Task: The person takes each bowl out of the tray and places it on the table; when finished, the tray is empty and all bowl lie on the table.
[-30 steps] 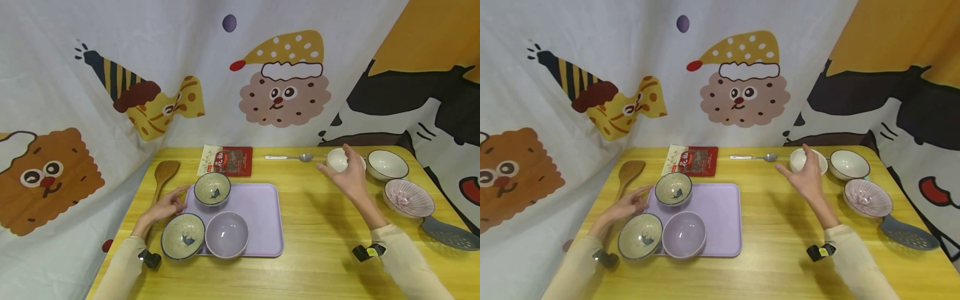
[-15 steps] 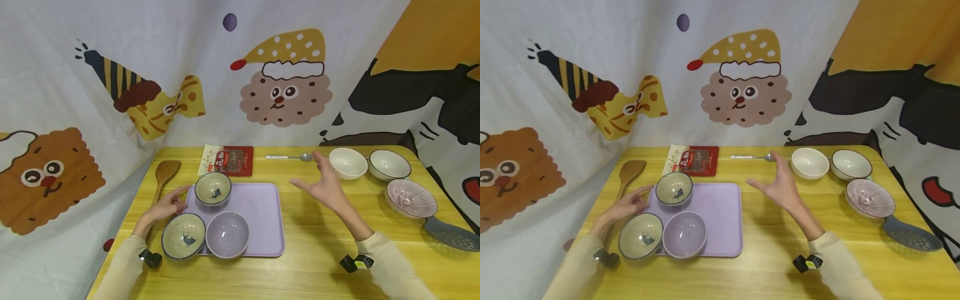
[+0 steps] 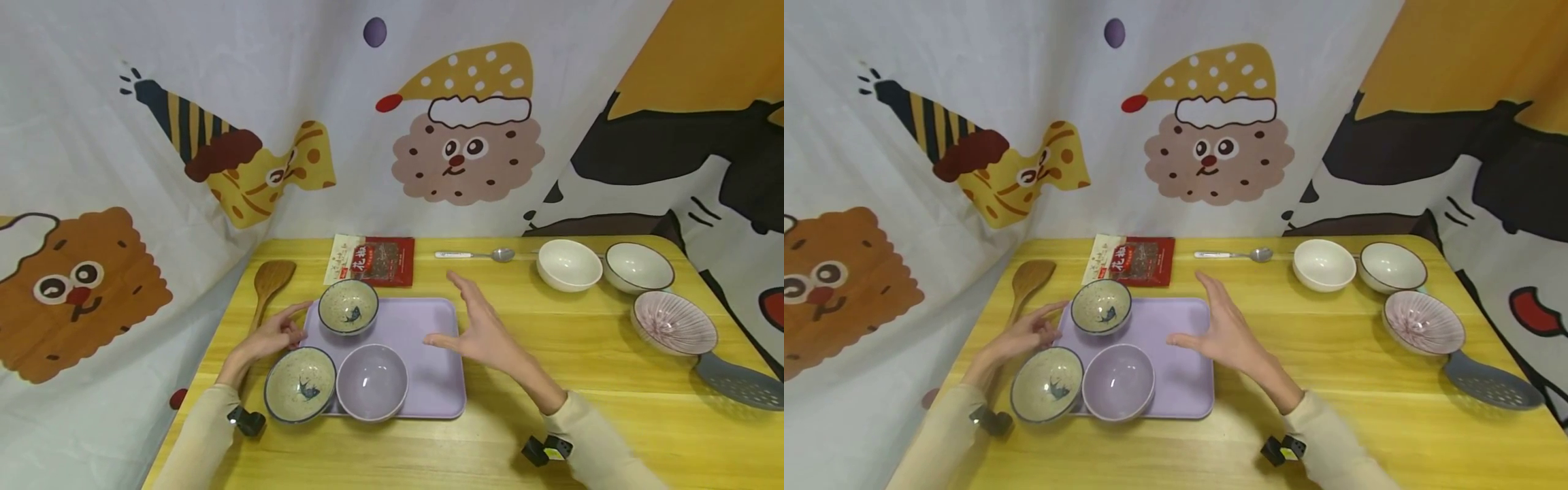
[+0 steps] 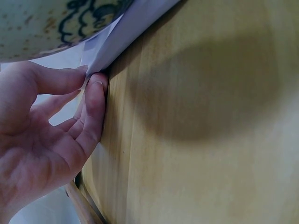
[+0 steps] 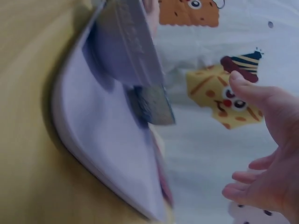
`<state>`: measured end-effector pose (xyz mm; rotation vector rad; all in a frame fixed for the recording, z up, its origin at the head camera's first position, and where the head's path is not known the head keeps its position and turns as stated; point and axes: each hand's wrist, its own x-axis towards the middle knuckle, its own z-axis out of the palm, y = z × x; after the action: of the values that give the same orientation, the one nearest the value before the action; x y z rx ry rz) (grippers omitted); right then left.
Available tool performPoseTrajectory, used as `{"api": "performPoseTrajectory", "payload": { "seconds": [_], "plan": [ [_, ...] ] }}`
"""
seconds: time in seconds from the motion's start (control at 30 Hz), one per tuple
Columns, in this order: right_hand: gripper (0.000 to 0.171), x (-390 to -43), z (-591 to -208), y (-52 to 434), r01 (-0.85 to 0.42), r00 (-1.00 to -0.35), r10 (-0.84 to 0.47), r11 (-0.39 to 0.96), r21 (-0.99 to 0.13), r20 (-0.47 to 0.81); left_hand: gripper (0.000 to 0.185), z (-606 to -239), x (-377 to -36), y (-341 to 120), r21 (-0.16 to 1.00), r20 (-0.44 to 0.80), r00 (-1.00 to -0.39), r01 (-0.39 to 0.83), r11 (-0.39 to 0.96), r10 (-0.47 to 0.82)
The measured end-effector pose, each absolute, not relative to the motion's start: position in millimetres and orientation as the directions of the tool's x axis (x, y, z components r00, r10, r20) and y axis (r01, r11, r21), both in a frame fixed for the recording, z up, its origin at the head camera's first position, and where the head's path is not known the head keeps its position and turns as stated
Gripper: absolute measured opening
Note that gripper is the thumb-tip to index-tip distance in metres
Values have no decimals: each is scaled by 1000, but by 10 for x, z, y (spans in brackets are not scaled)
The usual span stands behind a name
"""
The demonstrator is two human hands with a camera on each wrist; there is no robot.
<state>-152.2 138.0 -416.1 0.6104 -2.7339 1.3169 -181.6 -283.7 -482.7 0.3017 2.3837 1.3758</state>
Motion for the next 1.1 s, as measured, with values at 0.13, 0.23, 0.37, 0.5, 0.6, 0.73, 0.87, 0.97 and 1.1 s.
{"api": "performPoseTrajectory", "payload": {
  "seconds": [0.13,0.23,0.37,0.5,0.6,0.73,0.87,0.97,1.1],
  "plan": [
    [120,-1443,-4276,1237,-372,-907,-382,522,-768,179,70,-4836,-1813,-2836,868,-203,-909,5,496,365],
    [121,-1388,-4364,1147,-389,-889,-423,503,-772,173,71,-4838,-1810,-2843,871,-202,-908,5,491,367],
    [123,-1318,-4453,1051,-401,-869,-472,488,-775,152,71,-4833,-1811,-2850,869,-202,-907,9,494,371],
    [125,-1266,-4515,977,-414,-840,-526,465,-783,132,71,-4834,-1817,-2856,867,-204,-905,9,498,373],
    [126,-1236,-4570,919,-434,-810,-573,443,-784,125,71,-4837,-1819,-2863,869,-207,-904,5,494,374],
    [129,-1182,-4647,845,-463,-772,-624,421,-780,121,72,-4833,-1819,-2861,871,-213,-904,-4,492,371],
    [132,-1133,-4712,788,-482,-741,-661,399,-780,120,72,-4823,-1817,-2853,871,-217,-903,-9,490,370],
    [135,-1111,-4750,759,-486,-728,-676,396,-780,110,72,-4823,-1817,-2851,870,-217,-903,-8,492,370],
    [137,-1092,-4786,740,-491,-721,-685,396,-776,106,71,-4836,-1823,-2854,869,-215,-905,-6,494,367]
  ]
}}
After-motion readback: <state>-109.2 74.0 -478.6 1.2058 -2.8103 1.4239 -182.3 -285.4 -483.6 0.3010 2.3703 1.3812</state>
